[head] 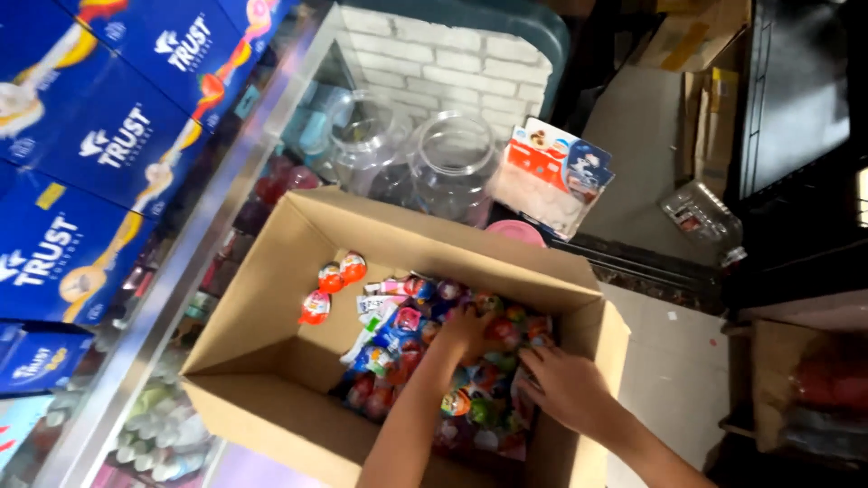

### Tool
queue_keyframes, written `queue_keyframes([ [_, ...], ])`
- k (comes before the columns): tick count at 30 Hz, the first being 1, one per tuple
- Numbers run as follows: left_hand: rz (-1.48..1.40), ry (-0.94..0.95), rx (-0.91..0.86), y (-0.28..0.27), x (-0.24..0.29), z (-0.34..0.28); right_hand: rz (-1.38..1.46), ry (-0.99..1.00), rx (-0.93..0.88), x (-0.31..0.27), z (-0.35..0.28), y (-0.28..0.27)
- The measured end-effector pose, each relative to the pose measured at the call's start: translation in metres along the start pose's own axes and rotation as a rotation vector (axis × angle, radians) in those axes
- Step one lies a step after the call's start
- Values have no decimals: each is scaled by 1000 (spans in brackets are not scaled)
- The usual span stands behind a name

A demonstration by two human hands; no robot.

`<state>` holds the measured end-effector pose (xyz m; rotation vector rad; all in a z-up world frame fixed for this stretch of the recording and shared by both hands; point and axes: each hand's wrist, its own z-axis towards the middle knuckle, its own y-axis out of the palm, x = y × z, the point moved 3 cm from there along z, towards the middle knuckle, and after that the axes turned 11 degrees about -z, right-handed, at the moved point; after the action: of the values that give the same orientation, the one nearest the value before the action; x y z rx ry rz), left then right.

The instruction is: Sorting various small candy products, including chocolate eggs and bars, into a box and plastic containers on a shop counter.

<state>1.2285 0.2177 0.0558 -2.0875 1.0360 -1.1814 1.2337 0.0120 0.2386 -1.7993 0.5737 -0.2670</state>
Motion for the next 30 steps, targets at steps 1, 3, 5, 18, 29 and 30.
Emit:
queue_keyframes([
  [1,-164,122,-82,9,-22,17,-2,35,10,1,3,-1],
  [3,-333,241,-175,11,-55,31,5,71,7,-1,1,-1],
  [5,-323,229,-52,-15,-81,33,-10,156,11,-6,-1,-2],
  [18,116,-235,114,-54,-139,-22,92,-107,-67,-23,97,41],
  [29,-130,131,178,-106,-126,-155,-49,-141,89,-83,234,143],
  [30,-131,130,177,-107,-131,-167,-49,-141,88,-88,235,134],
])
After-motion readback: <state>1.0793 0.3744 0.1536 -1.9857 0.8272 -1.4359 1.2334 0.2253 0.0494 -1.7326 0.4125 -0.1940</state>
